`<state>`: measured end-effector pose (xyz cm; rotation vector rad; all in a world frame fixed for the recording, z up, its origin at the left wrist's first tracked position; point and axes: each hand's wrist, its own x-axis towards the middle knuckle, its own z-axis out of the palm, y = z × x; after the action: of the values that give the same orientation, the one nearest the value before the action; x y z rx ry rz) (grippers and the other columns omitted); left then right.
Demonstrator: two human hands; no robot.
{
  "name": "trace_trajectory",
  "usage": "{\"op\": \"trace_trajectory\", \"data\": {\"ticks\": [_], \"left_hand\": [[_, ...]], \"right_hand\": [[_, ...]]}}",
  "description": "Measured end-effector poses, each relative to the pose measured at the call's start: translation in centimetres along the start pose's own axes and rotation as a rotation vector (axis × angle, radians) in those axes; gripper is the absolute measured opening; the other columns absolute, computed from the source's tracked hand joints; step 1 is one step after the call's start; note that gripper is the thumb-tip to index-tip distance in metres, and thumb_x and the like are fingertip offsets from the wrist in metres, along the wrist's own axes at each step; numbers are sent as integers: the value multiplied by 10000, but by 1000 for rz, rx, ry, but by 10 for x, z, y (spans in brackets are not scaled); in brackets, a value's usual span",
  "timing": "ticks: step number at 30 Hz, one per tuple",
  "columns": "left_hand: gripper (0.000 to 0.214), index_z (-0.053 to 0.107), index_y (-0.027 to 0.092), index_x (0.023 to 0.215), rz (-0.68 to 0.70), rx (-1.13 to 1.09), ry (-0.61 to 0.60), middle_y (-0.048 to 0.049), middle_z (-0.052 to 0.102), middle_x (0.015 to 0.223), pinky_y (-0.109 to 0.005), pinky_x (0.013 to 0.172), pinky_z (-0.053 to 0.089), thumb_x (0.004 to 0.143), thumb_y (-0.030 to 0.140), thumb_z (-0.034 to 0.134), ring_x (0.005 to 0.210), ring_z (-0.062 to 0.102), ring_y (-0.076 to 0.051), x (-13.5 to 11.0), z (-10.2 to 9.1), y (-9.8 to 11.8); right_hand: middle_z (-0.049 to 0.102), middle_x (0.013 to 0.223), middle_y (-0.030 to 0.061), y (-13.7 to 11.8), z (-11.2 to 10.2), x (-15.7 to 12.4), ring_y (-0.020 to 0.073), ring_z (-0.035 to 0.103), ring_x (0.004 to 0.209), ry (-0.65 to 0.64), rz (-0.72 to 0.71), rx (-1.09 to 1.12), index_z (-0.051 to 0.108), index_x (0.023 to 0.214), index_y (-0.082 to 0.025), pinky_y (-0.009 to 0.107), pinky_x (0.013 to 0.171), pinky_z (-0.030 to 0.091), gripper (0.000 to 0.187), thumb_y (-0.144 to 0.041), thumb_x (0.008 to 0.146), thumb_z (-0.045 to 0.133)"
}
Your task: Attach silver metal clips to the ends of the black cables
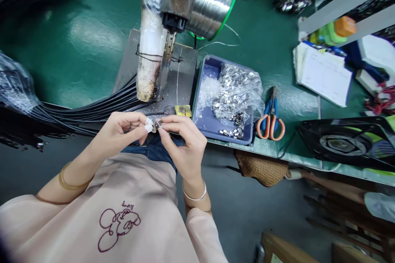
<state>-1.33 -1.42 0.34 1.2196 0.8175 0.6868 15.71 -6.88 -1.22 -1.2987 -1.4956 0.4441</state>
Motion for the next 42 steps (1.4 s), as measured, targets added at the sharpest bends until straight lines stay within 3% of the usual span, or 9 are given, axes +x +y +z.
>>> {"op": "trace_trajectory", "data": {"ticks": [8,12,17,23,27,30,32,37,42], "left_hand": [[159,663,127,720,87,79,43,26,563,558,-176,489,383,852,211,635,497,454,-65,-1,3,-2],[163,670,121,718,167,128,96,21,568,590,-182,501,376,854,211,659,531,449,-68,-1,3,-4],[122,691,124,752,233,193,142,7,620,663,-181,511,394,853,191,701,574,491,-78,-2,4,-9],[104,712,137,790,422,382,139,6,672,678,-198,512,391,888,170,720,540,472,-80,-3,2,-12],[161,724,147,813,620,654,139,-20,708,705,-233,604,448,954,152,647,606,566,-118,-1,-1,-18],[211,717,149,807,678,734,117,-32,723,715,-244,638,466,980,143,597,633,605,-133,-2,-1,-19],[190,708,152,829,615,640,92,-16,715,708,-224,610,458,978,141,591,598,591,-114,-5,1,-16],[264,629,154,701,234,249,1,23,598,577,-188,512,414,955,178,563,508,507,-78,-10,1,-6],[149,695,141,768,49,-49,56,33,563,554,-185,476,399,839,270,713,485,464,-72,-5,-3,-4]], "right_hand": [[755,934,21,0,2,2,160,766,836,74,125,96,720,839,-223,289,709,643,111,-160,922,681],[766,918,10,-2,2,1,141,751,844,-20,108,83,747,859,-236,250,691,633,134,-119,898,694],[769,922,9,-5,6,-1,142,743,858,8,80,54,748,872,-242,253,695,633,144,-104,882,705],[770,941,14,-3,1,-1,145,751,876,-39,80,69,738,876,-241,246,697,636,143,-103,884,698],[775,964,24,-6,-6,1,156,750,914,-81,-15,-97,720,881,-236,297,806,647,151,-88,884,696],[772,979,28,-9,-7,-1,165,749,936,-86,-26,-138,699,844,-233,321,845,646,164,-73,878,688],[761,985,19,-10,-4,-3,155,753,926,-77,29,-25,682,815,-232,301,820,650,170,-74,879,683],[752,1016,12,-9,11,-11,146,756,946,39,75,113,699,839,-233,296,853,648,147,-93,886,698],[767,980,23,-3,14,-12,155,760,913,49,95,102,725,932,-234,273,743,652,93,-152,934,680]]}}
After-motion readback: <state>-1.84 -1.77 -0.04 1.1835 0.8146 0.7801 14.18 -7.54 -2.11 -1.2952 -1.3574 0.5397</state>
